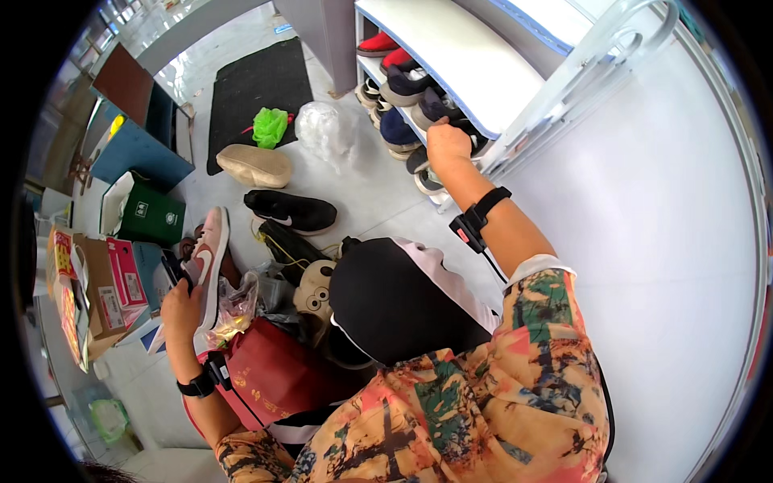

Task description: The person organizes a collection of shoes from the floor onto a white plastic shelving unit, handling various sneakers, slippers, and loafers one by one.

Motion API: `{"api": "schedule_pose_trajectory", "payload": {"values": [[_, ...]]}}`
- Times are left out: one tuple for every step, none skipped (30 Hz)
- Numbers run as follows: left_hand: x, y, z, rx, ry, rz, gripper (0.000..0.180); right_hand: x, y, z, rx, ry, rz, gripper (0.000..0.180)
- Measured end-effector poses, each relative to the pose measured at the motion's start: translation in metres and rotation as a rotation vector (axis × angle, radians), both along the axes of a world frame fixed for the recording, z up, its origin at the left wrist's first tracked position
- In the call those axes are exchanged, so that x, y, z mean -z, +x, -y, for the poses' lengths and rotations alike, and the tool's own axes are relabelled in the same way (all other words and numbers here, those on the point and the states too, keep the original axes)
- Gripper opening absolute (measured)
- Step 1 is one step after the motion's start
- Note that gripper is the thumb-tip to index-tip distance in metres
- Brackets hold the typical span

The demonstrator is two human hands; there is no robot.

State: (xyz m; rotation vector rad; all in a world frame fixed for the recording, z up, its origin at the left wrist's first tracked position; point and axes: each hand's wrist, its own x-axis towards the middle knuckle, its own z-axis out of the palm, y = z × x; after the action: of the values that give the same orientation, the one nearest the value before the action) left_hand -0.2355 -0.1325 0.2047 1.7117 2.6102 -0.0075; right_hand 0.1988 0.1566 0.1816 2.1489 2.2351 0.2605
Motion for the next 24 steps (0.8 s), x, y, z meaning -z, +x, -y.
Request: {"api": "schedule_pose_trajectory", "payload": {"values": [[-0.001,0.004,-0.001,0.022,0.019,0.012,0.025,0.004,0.000,-0.002,0.010,-0.015,0.000,0.029],[-0.002,0.009,-0.002,0.042,0.038,0.023,0.024,0.004,0.002,-0.007,-0.005,-0.005,0.007,0.028],[-0.004,0.020,-0.005,0.117,0.121,0.033,0.022,0.005,0.010,-0.010,0.009,0.007,-0.007,0.028],[-0.009,0.025,-0.006,0.104,0.119,0.029,0.022,0.004,0.012,-0.014,0.016,0.023,-0.027,0.028],[-0.015,0.030,-0.006,0.115,0.151,0.079,0.022,0.005,0.013,-0.016,0.036,0.025,-0.033,0.030],[-0.018,0.031,-0.005,0.128,0.184,0.130,0.022,0.009,0.015,-0.013,0.056,0.023,0.005,0.036],[-0.018,0.029,-0.003,0.131,0.186,0.127,0.020,0.010,0.013,-0.013,0.054,-0.007,-0.033,0.040],[-0.017,0.030,-0.004,0.125,0.190,0.126,0.020,0.010,0.014,-0.014,0.055,-0.035,-0.070,0.046],[-0.017,0.033,-0.008,0.119,0.276,0.186,0.019,0.012,0.018,-0.008,0.053,-0.031,-0.068,0.046],[-0.017,0.034,-0.012,0.114,0.360,0.247,0.019,0.017,0.024,0.006,-0.016,0.071,-0.119,0.052],[-0.017,0.034,-0.017,0.073,0.311,0.406,0.020,0.021,0.031,0.021,-0.083,0.173,-0.169,0.058],[-0.019,0.029,-0.012,0.056,0.328,0.392,0.020,0.013,0.016,0.038,-0.105,0.184,-0.181,0.058],[-0.013,0.030,-0.015,0.011,0.415,0.808,0.022,0.001,0.009,0.062,-0.195,0.252,-0.191,0.062],[-0.006,0.033,-0.023,-0.031,0.496,1.221,0.023,-0.005,0.001,0.077,-0.282,0.324,-0.205,0.066],[0.005,0.046,-0.034,-0.140,0.604,1.564,0.020,-0.003,-0.004,0.086,-0.351,0.163,-0.362,0.066],[0.004,0.054,-0.042,-0.128,0.555,1.606,0.028,-0.002,-0.003,0.089,-0.407,-0.001,-0.507,0.066],[0.018,0.057,-0.049,-0.236,0.525,1.862,0.031,-0.013,-0.026,0.095,-0.366,-0.403,-0.779,0.065],[0.031,0.060,-0.055,-0.355,0.498,2.113,0.035,-0.024,-0.047,0.098,-0.315,-0.819,-1.032,0.065],[0.027,0.072,-0.064,-0.328,0.410,2.242,0.039,-0.021,-0.043,0.095,-0.304,-0.815,-1.031,0.065],[0.018,0.084,-0.074,-0.292,0.337,2.362,0.042,-0.019,-0.042,0.086,-0.247,-1.068,-1.308,0.063],[0.015,0.100,-0.087,-0.251,0.309,2.474,0.044,-0.019,-0.041,0.078,-0.180,-1.325,-1.581,0.061],[0.020,0.115,-0.095,-0.226,0.283,2.579,0.046,-0.017,-0.043,0.081,-0.187,-1.338,-1.581,0.061],[0.045,0.130,-0.103,-0.217,0.255,2.685,0.045,-0.016,-0.043,0.084,-0.204,-1.434,-1.774,0.061],[0.060,0.135,-0.112,-0.197,0.255,2.774,0.044,-0.018,-0.054,0.080,-0.247,-1.546,-1.964,0.061]]}}
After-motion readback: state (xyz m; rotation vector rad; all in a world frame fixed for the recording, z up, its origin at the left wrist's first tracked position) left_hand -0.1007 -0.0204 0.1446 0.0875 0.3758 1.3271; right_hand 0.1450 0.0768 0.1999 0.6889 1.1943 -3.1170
